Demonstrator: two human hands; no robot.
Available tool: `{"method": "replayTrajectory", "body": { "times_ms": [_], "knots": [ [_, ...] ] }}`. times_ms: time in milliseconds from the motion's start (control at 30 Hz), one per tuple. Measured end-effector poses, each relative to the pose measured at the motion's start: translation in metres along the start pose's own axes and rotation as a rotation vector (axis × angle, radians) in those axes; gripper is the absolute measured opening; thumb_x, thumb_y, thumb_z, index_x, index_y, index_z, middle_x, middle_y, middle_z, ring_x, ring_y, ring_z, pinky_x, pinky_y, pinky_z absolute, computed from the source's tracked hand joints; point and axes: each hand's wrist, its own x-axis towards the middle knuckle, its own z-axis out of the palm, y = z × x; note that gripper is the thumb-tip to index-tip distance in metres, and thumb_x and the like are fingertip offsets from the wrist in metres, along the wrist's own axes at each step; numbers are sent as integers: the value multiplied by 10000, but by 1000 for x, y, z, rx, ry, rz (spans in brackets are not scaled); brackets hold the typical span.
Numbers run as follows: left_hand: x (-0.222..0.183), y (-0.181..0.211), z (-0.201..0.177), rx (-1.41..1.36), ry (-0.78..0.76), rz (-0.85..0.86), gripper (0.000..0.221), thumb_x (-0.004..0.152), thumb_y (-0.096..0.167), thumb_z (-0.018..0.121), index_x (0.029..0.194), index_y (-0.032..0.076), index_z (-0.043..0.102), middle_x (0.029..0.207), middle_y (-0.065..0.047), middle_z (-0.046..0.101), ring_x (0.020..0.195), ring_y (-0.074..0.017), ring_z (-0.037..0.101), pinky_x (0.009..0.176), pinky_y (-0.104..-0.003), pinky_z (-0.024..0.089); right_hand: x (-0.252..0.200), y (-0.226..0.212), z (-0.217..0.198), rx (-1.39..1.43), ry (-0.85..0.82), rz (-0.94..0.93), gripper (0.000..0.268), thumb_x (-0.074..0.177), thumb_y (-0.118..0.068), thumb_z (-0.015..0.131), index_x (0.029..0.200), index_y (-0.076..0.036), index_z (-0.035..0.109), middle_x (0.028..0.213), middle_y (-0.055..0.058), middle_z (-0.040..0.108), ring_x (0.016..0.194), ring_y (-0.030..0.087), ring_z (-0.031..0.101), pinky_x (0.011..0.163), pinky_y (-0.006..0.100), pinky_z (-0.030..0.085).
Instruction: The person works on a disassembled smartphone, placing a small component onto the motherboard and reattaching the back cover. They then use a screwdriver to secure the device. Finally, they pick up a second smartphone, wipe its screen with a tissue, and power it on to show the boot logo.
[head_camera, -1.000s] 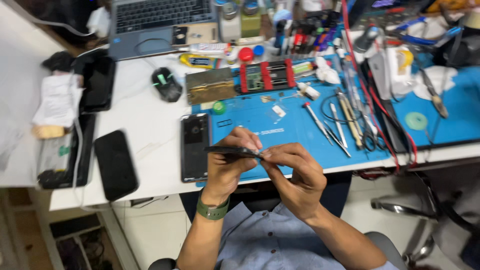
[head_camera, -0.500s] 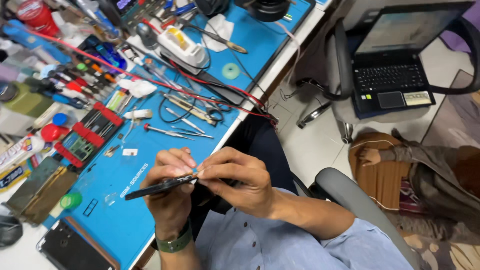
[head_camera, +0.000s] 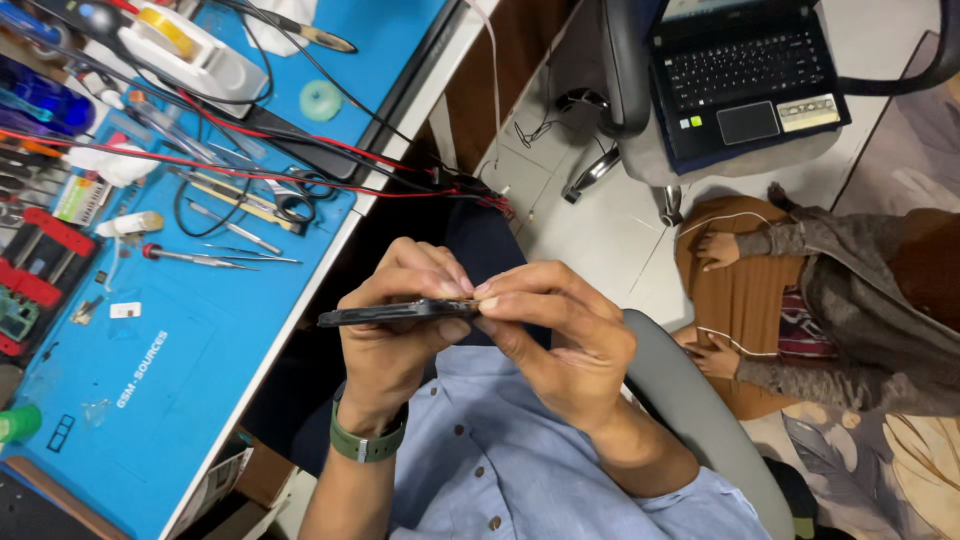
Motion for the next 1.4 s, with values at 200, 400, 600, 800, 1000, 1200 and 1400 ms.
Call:
{"method": "replayTrajectory", "body": {
  "times_ms": [200, 400, 600, 800, 1000, 1200, 1400],
  "knots": [
    [-5, -31, 38, 36, -19, -117, 227, 806, -72, 910, 972, -85, 755, 897, -219, 649, 902, -387, 725, 844, -479, 566, -13, 11, -50, 14, 89, 32, 103, 873, 93, 865, 957, 84, 805, 897, 244, 757, 866, 357, 807, 771, 463, 697],
    [-2, -40, 59, 90, -33, -139, 195, 836, -73, 895, 982, -75, 765, 910, -191, 644, 933, -355, 742, 843, -442, 580, -9, 11, -72, 27, 128, 35, 105, 862, 99, 866, 950, 87, 810, 889, 245, 768, 862, 349, 811, 780, 458, 700],
    [-5, -41, 66, 117, -25, -125, 200, 839, -73, 890, 991, -81, 760, 903, -203, 636, 922, -368, 740, 821, -450, 596, -10, 8, -77, 48, 137, 51, 111, 869, 88, 867, 965, 68, 815, 904, 235, 775, 878, 344, 811, 795, 453, 698],
    [-7, -36, 67, 130, -28, -128, 193, 839, -85, 880, 988, -89, 757, 905, -199, 629, 934, -358, 734, 816, -439, 614, -12, 5, -77, 45, 131, 55, 123, 869, 95, 865, 976, 57, 817, 912, 231, 779, 900, 343, 819, 816, 450, 701],
    [-10, -34, 65, 127, -25, -113, 186, 841, -89, 875, 985, -88, 756, 901, -190, 622, 929, -353, 735, 798, -435, 622, -14, 4, -74, 48, 126, 56, 122, 871, 88, 867, 978, 51, 821, 916, 228, 784, 910, 337, 823, 822, 448, 704],
    [-12, -32, 64, 111, -8, -124, 189, 832, -96, 880, 978, -97, 759, 893, -198, 619, 922, -353, 733, 793, -439, 642, -15, 3, -72, 43, 127, 59, 131, 850, 94, 879, 962, 57, 820, 907, 230, 780, 902, 334, 825, 827, 449, 704],
    [-14, -33, 61, 123, -7, -123, 190, 834, -101, 875, 981, -95, 756, 893, -195, 616, 929, -362, 737, 788, -440, 643, -15, 2, -70, 38, 136, 78, 131, 847, 84, 887, 955, 53, 819, 894, 229, 784, 889, 336, 827, 809, 449, 704]
  ]
}}
